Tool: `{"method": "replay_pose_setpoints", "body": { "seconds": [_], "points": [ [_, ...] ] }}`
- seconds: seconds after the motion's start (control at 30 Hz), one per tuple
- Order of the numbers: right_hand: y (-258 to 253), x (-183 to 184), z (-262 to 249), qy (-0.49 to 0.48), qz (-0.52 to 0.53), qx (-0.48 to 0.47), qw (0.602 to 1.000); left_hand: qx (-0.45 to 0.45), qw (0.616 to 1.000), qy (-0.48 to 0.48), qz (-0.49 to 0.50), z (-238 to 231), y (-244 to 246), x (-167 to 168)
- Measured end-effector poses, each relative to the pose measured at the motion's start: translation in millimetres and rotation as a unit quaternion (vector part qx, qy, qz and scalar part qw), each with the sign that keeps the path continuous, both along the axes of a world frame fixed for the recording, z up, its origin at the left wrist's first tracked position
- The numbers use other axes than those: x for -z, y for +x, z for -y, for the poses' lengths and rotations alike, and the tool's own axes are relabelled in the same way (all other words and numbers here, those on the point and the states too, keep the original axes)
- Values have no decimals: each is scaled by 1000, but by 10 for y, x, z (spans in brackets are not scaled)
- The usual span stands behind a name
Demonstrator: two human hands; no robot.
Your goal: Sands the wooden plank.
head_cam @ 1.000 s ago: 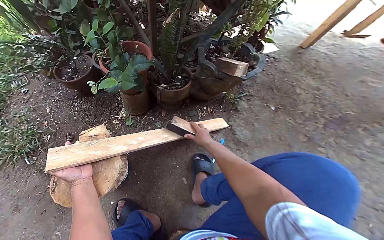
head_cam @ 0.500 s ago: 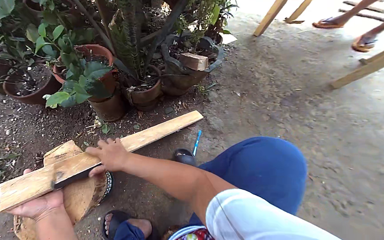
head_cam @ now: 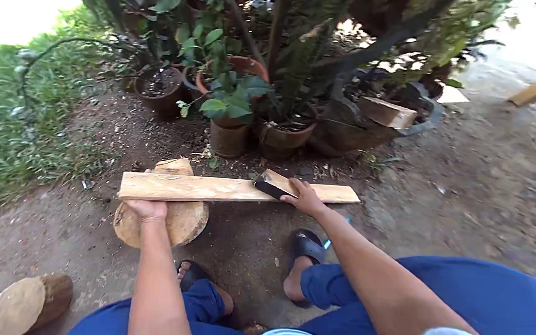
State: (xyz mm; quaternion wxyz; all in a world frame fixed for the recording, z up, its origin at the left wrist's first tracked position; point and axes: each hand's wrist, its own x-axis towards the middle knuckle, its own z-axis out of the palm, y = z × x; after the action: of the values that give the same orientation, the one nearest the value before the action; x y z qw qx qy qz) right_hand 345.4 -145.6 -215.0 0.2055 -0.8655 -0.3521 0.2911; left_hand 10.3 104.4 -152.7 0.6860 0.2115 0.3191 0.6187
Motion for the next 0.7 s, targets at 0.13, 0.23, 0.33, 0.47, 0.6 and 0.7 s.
{"method": "replay_pose_setpoints", "body": {
  "seconds": [0.13, 0.23, 0.33, 0.47, 0.6, 0.7],
  "points": [
    [-882, -554, -825, 77, 6, -125, 989, 1, 1000, -8, 10, 45, 18, -44],
    [-1695, -965, -1462, 144, 13, -214, 966, -4, 1000, 0, 5, 28, 9, -4],
    [-2326, -1336, -1877, 154, 17, -263, 952, 7, 1000, 20, 14, 29, -11, 26],
    [-2393, -1351, -1953, 133, 54, -274, 951, 20, 999, 34, 37, 17, -21, 6],
    [-1695, -830, -1428, 146, 97, -227, 958, 15, 1000, 3, 20, 44, -20, -6],
    [-930, -420, -776, 88, 106, -157, 978, 7, 1000, -4, 18, 59, -13, -23]
  ]
}}
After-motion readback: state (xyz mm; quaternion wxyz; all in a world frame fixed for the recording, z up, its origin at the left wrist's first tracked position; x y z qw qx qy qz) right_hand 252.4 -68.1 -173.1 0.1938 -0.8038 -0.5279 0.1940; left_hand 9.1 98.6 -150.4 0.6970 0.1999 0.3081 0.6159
